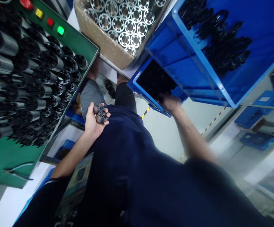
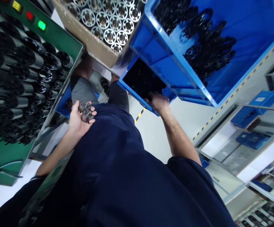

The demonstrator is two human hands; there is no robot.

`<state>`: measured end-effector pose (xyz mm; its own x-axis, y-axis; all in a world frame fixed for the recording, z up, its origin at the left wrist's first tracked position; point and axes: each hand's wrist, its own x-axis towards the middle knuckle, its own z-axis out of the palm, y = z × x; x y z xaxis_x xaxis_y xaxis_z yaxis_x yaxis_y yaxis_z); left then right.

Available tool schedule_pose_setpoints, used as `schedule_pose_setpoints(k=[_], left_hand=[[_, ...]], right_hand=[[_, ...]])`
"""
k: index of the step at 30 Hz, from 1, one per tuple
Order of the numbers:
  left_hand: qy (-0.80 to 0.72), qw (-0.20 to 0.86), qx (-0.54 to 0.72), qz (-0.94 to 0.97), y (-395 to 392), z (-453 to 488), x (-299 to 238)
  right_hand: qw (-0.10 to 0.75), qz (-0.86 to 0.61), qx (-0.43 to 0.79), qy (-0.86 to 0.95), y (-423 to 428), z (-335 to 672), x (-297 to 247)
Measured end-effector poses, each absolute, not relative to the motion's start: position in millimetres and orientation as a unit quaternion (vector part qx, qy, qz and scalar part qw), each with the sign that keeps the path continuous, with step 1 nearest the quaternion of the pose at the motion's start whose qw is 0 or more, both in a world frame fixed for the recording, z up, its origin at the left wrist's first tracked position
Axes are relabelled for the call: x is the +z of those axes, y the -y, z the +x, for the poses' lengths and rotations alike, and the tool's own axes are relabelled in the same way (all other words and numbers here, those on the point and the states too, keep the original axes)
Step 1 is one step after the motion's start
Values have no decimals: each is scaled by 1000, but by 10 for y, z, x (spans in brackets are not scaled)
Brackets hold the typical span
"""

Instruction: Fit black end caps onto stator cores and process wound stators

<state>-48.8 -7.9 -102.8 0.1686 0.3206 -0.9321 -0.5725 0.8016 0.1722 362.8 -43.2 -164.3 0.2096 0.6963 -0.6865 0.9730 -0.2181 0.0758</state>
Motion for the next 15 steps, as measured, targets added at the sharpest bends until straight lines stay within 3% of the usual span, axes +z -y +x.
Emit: schedule_pose_setpoints(k=[8,15], left_hand=[[-564,763,301,-91,60,-550,-1072],[-564,760,314,-76,30,-502,-1020]], right_hand=[[208,682,-350,-607,411,3874,-1663],[152,719,-336,-589,443,3850,-1598]])
